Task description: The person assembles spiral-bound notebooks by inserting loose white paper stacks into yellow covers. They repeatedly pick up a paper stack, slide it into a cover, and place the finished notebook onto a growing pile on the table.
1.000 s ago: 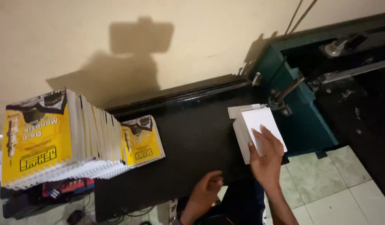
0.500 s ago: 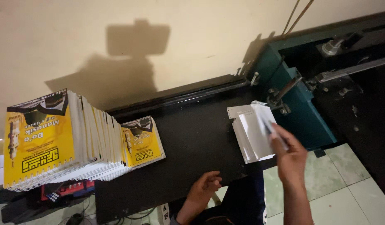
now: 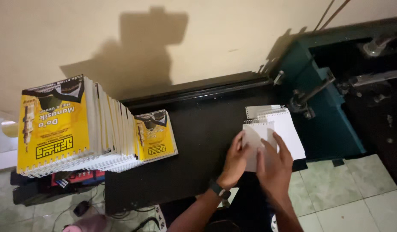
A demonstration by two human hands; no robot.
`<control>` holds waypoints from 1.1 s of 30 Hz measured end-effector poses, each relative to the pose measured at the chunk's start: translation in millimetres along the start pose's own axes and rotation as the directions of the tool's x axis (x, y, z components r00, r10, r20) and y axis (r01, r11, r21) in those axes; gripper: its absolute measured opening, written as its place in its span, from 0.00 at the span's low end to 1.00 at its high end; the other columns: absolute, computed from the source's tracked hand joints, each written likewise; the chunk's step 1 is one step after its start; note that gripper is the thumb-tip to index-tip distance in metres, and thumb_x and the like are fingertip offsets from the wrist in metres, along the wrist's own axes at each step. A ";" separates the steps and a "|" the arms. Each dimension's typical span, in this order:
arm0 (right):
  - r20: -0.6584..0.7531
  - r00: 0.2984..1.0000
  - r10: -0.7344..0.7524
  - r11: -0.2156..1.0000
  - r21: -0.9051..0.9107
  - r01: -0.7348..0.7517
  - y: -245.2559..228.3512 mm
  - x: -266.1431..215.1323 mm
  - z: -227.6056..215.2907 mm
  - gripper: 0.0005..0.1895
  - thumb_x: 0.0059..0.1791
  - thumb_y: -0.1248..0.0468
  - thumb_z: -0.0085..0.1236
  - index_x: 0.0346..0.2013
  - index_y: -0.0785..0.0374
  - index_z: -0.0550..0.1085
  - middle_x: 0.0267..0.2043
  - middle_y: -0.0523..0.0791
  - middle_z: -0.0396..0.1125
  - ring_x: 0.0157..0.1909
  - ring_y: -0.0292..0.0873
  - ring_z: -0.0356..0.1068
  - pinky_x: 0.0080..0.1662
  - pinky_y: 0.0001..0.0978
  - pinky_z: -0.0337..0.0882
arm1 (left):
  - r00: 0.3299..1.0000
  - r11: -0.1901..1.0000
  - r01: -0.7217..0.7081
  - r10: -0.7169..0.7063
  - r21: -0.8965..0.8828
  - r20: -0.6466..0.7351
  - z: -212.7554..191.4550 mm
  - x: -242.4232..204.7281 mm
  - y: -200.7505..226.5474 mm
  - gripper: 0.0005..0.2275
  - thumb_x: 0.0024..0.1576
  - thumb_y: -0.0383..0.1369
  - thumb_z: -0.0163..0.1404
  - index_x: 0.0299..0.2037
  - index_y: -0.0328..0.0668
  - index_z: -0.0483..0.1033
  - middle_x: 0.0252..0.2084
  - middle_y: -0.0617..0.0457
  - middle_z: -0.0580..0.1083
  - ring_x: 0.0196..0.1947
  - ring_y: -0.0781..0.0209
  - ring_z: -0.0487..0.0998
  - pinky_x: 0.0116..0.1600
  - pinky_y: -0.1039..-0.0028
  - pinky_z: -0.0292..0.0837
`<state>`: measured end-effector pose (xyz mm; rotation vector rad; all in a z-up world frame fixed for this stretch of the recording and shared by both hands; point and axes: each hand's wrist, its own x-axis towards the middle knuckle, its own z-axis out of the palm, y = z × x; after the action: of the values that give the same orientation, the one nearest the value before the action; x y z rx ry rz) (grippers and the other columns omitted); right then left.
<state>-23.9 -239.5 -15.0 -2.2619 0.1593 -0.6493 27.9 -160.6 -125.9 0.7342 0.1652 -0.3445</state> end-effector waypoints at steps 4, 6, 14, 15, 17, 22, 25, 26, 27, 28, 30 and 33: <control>-0.016 0.980 -0.196 0.959 -0.212 0.189 34.7 -6.7 10.9 0.16 0.55 0.67 0.55 0.58 0.64 0.74 0.70 0.54 0.60 0.72 0.56 0.62 0.65 0.48 0.67 | 0.979 0.890 0.014 0.081 0.455 -0.188 24.7 -33.7 46.1 0.27 0.60 0.37 0.52 0.72 0.60 0.63 0.54 0.49 0.68 0.39 0.63 0.71 0.39 0.76 0.72; -0.095 0.924 -0.370 0.919 -0.183 0.349 34.7 -1.7 8.6 0.14 0.55 0.64 0.57 0.52 0.68 0.79 0.64 0.56 0.65 0.63 0.54 0.69 0.61 0.45 0.71 | 0.954 0.864 -0.136 0.247 0.484 -0.172 32.1 -48.0 58.7 0.38 0.52 0.53 0.56 0.73 0.56 0.59 0.60 0.42 0.74 0.45 0.63 0.77 0.53 0.70 0.75; 0.344 0.852 0.396 0.567 0.638 -0.521 -17.0 -14.7 6.7 0.30 0.51 0.52 0.52 0.62 0.67 0.66 0.57 0.52 0.68 0.57 0.45 0.66 0.57 0.35 0.66 | 0.695 -0.036 -0.594 0.480 0.803 0.536 42.0 -118.1 102.8 0.19 0.62 0.29 0.48 0.65 0.38 0.70 0.56 0.48 0.78 0.52 0.46 0.74 0.60 0.58 0.69; 0.367 0.697 0.616 0.411 0.605 -0.682 -27.5 -11.8 13.3 0.15 0.54 0.62 0.55 0.53 0.65 0.75 0.45 0.49 0.73 0.45 0.42 0.70 0.47 0.32 0.70 | 0.708 -0.066 -0.594 0.429 0.801 0.560 37.9 -122.4 104.1 0.20 0.64 0.33 0.49 0.65 0.33 0.68 0.57 0.46 0.78 0.54 0.45 0.73 0.61 0.57 0.64; 0.412 0.700 0.584 0.397 0.607 -0.689 -20.6 -5.0 24.4 0.19 0.51 0.63 0.56 0.56 0.67 0.74 0.51 0.50 0.74 0.50 0.43 0.71 0.52 0.34 0.70 | 0.664 -0.095 -0.535 0.567 0.839 0.488 19.9 -122.4 109.5 0.16 0.63 0.32 0.49 0.60 0.37 0.71 0.53 0.47 0.76 0.50 0.49 0.73 0.57 0.59 0.65; 0.646 0.565 0.514 0.450 0.358 -0.818 -19.1 10.9 23.2 0.23 0.49 0.61 0.56 0.57 0.68 0.75 0.56 0.52 0.76 0.53 0.48 0.74 0.52 0.38 0.72 | 0.851 0.228 -0.137 0.526 0.964 -0.003 -16.8 -114.7 127.1 0.31 0.58 0.46 0.50 0.70 0.42 0.60 0.70 0.41 0.64 0.68 0.44 0.64 0.67 0.53 0.59; 0.797 0.458 0.393 0.668 0.094 -0.738 -20.4 30.6 28.5 0.24 0.45 0.57 0.62 0.55 0.60 0.79 0.55 0.47 0.79 0.53 0.45 0.77 0.51 0.36 0.74 | 0.974 0.740 0.190 -0.058 0.645 -0.221 -41.8 -106.7 123.0 0.19 0.60 0.47 0.48 0.54 0.46 0.77 0.45 0.55 0.79 0.42 0.66 0.79 0.41 0.72 0.72; 0.776 0.557 0.296 0.789 0.130 -0.601 -13.9 36.2 34.7 0.27 0.46 0.53 0.60 0.60 0.55 0.74 0.57 0.45 0.76 0.56 0.43 0.76 0.52 0.35 0.74 | 0.973 0.714 0.180 -0.030 0.677 -0.228 -48.5 -105.2 116.7 0.21 0.58 0.49 0.48 0.56 0.47 0.76 0.48 0.53 0.80 0.43 0.65 0.80 0.42 0.71 0.73; 0.749 0.636 0.185 0.882 0.159 -0.444 -7.0 42.0 41.3 0.31 0.47 0.50 0.58 0.64 0.49 0.69 0.60 0.44 0.72 0.59 0.41 0.74 0.54 0.33 0.74 | 0.972 0.687 0.171 -0.001 0.707 -0.234 -55.7 -103.1 110.2 0.24 0.57 0.52 0.48 0.58 0.48 0.75 0.51 0.52 0.81 0.45 0.65 0.80 0.43 0.71 0.74; 0.750 0.632 0.195 0.884 0.146 -0.445 -0.6 45.7 45.0 0.31 0.47 0.50 0.58 0.64 0.49 0.69 0.60 0.44 0.72 0.59 0.41 0.74 0.54 0.33 0.74 | 0.972 0.693 0.176 -0.011 0.699 -0.234 -58.0 -105.2 106.9 0.24 0.57 0.52 0.48 0.58 0.48 0.75 0.51 0.52 0.81 0.45 0.65 0.80 0.43 0.71 0.74; 0.899 0.428 -0.095 0.875 0.281 -0.394 11.2 53.0 55.9 0.25 0.55 0.51 0.47 0.64 0.55 0.74 0.46 0.41 0.77 0.38 0.34 0.70 0.37 0.24 0.65 | 0.980 0.712 0.158 -0.027 0.684 -0.198 -64.7 -110.0 101.3 0.24 0.59 0.50 0.48 0.61 0.48 0.71 0.52 0.51 0.79 0.45 0.63 0.80 0.42 0.71 0.76; 0.873 0.481 -0.084 0.938 0.232 -0.257 -4.8 51.8 56.3 0.21 0.51 0.52 0.56 0.55 0.56 0.81 0.57 0.42 0.78 0.56 0.35 0.76 0.52 0.27 0.75 | 0.956 0.722 0.253 -0.083 0.644 -0.283 -53.9 -119.6 111.2 0.20 0.59 0.49 0.49 0.56 0.50 0.74 0.48 0.52 0.80 0.43 0.63 0.81 0.41 0.71 0.74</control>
<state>48.5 -215.6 -23.3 -1.9452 -0.3312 0.5846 -44.5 -17.5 -63.9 1.5024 0.3437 -0.5028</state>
